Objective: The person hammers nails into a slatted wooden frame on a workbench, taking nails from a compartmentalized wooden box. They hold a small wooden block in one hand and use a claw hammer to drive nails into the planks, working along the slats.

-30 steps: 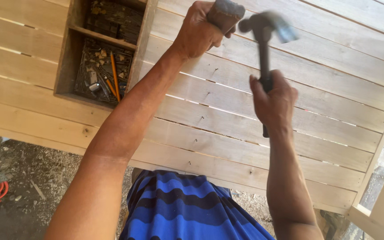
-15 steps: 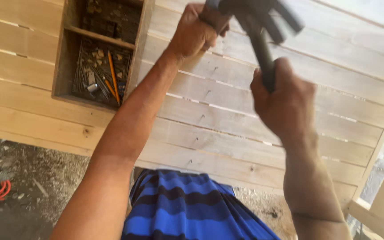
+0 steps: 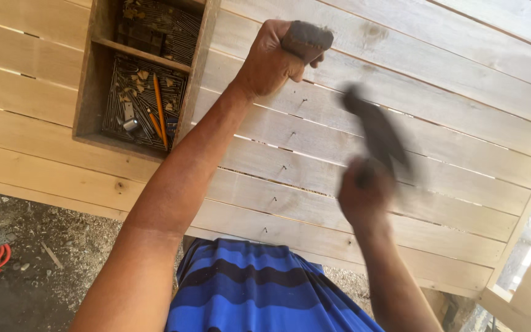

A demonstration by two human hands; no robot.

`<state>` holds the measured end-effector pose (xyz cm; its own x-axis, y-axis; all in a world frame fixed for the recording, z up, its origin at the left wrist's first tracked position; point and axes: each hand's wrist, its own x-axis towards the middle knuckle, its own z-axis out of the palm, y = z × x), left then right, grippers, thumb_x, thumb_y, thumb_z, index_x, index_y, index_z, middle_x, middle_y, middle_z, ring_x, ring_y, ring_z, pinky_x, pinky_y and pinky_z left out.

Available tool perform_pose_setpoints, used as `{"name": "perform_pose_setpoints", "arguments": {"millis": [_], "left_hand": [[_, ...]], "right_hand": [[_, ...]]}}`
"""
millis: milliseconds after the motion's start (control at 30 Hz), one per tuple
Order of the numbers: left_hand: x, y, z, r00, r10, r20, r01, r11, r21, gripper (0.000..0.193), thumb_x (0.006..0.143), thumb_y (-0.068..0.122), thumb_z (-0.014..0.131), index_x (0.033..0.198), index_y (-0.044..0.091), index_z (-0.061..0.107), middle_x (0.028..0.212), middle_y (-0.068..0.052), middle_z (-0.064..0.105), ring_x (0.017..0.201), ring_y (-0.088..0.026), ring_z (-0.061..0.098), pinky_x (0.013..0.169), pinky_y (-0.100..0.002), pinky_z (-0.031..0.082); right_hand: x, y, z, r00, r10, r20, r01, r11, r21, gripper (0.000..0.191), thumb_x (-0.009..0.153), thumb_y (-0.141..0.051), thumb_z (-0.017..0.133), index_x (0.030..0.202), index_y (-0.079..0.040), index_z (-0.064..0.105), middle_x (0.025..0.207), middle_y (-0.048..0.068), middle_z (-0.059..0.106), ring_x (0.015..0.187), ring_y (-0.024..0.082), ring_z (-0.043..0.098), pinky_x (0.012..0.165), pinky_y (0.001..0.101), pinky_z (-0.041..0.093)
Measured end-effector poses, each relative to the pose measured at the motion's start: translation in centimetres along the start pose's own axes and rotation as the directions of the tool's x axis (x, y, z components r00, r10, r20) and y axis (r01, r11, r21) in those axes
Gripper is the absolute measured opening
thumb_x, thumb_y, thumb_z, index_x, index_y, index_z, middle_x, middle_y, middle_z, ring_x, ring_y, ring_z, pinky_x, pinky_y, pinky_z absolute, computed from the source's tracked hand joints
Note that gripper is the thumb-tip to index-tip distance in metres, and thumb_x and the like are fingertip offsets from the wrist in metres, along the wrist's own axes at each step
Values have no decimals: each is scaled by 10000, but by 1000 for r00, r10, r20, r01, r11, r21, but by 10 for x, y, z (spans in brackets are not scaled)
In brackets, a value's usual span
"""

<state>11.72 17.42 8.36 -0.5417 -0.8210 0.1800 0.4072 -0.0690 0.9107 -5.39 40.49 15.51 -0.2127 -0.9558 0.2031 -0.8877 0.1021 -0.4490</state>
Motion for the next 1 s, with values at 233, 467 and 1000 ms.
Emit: {"name": "perform_pose_setpoints", "arguments": {"millis": [233, 467, 1000], "left_hand": [[4, 1, -3, 997, 72, 24, -67, 982, -174, 390, 590, -110, 610, 945, -24, 749, 871, -92, 742, 824, -199, 697, 738, -377, 609], [-2, -1, -4, 1000, 1, -6, -1, 1000, -22, 385, 597, -105, 593, 937, -25, 755, 851, -95, 723, 802, -193, 668, 653, -353, 563], [-4, 8, 2, 997, 71, -16, -71, 997, 23, 395, 602, -124, 563, 948, -36, 733, 875, -89, 744, 806, -184, 705, 697, -334, 594]], "right_hand": [[4, -18, -5, 999, -29, 23, 26, 992, 123, 237, 1010, -215, 697, 1003, -1, 597, 728, 211, 640, 598, 367, 645, 550, 424, 508], [-2, -2, 20, 992, 83, -96, -67, 984, 162, 155, 1055, -164, 642, 967, -52, 582, 729, 195, 626, 614, 372, 623, 572, 435, 501], [-1, 20, 59, 971, 93, 218, -95, 995, -2, 224, 996, -178, 637, 952, -14, 490, 699, 267, 622, 628, 501, 612, 563, 573, 454]]}}
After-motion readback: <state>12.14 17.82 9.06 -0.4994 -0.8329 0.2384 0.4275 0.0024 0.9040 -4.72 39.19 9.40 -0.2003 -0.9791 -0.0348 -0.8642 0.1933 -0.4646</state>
